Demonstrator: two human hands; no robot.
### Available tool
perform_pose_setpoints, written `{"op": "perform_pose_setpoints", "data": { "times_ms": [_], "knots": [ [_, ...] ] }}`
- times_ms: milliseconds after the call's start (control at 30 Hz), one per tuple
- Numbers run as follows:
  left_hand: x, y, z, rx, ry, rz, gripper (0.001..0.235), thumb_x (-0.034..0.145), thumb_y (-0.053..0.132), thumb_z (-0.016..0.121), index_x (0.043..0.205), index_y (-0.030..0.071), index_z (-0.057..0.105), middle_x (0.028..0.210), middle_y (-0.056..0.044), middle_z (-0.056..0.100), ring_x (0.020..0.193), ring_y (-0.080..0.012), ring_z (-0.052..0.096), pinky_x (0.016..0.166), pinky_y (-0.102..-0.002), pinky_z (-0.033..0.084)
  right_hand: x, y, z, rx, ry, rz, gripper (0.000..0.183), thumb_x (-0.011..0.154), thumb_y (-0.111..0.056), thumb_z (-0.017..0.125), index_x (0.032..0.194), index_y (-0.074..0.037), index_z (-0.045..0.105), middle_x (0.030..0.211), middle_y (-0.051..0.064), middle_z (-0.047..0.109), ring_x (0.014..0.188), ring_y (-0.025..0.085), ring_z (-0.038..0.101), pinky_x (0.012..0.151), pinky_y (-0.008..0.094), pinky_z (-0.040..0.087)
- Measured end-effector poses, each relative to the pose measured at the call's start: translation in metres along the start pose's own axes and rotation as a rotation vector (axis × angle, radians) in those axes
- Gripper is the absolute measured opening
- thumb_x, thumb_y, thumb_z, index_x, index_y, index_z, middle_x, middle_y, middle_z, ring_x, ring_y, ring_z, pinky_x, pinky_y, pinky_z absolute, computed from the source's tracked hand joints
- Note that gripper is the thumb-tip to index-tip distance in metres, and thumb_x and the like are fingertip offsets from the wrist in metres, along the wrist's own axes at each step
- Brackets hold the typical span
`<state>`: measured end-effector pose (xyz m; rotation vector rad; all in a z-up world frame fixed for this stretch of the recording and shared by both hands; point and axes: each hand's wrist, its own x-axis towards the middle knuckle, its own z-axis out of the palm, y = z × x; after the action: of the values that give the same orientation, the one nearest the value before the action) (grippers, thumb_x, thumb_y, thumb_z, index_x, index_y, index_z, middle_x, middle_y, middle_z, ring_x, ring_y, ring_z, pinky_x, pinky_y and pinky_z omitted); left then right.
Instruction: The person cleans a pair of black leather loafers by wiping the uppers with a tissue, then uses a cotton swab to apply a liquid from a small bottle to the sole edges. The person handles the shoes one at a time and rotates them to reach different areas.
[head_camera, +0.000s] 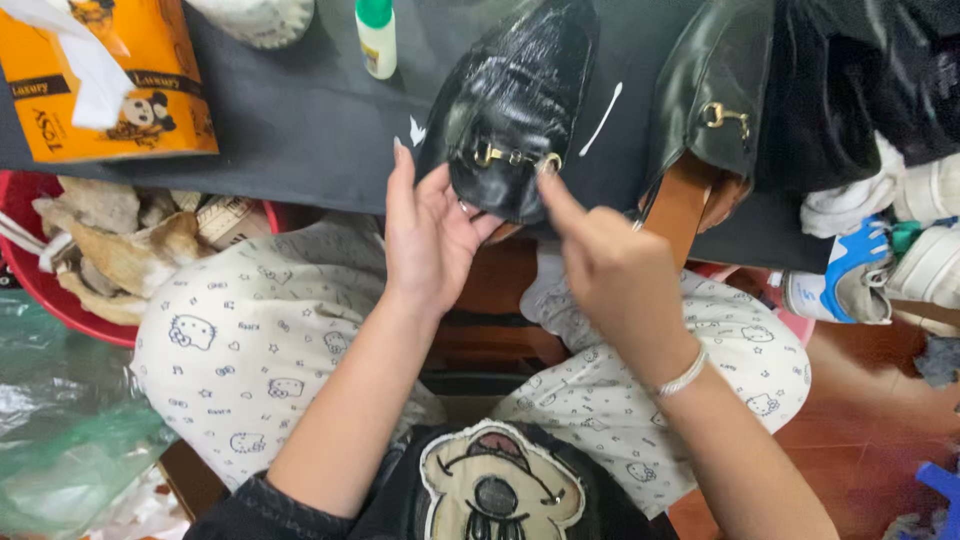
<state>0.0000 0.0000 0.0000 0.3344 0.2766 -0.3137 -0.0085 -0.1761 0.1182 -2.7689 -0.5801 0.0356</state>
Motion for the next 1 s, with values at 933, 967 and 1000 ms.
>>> {"op": "perform_pose_setpoints", "data": {
  "times_ms": [933, 967, 1000],
  "knots": [
    [-0.006, -0.042, -0.012, 0.614, -0.27, 0.14, 0.117, 0.075, 0.04, 0.096, 0.16, -0.001, 0.026, 0.161, -0.015, 0.041, 0.152, -0.0269, 0.04, 0.129, -0.041, 0.03, -0.086, 0.0, 0.024, 0.494, 0.216, 0.623, 0.046, 0.099, 0.001, 0.065, 0.144, -0.009, 0.064, 0.068, 0.004, 0.066, 0.054, 0.005, 0.047, 0.051, 0.025, 0.039],
    [-0.008, -0.041, -0.012, 0.718, -0.276, 0.109, 0.118, 0.072, 0.036, 0.097, 0.159, -0.002, 0.028, 0.161, -0.017, 0.043, 0.152, -0.0273, 0.041, 0.129, -0.042, 0.03, -0.081, -0.002, 0.013, 0.417, 0.188, 0.524, 0.047, 0.098, 0.002, 0.065, 0.143, -0.009, 0.063, 0.073, 0.005, 0.066, 0.056, 0.006, 0.05, 0.054, 0.026, 0.041],
    [-0.01, -0.039, -0.011, 0.822, -0.281, 0.077, 0.118, 0.068, 0.032, 0.098, 0.159, -0.003, 0.03, 0.161, -0.019, 0.045, 0.153, -0.0277, 0.042, 0.13, -0.043, 0.031, -0.076, -0.003, -0.002, 0.341, 0.159, 0.424, 0.047, 0.097, 0.002, 0.065, 0.143, -0.01, 0.063, 0.077, 0.006, 0.067, 0.058, 0.008, 0.052, 0.056, 0.026, 0.043]
  ]
}}
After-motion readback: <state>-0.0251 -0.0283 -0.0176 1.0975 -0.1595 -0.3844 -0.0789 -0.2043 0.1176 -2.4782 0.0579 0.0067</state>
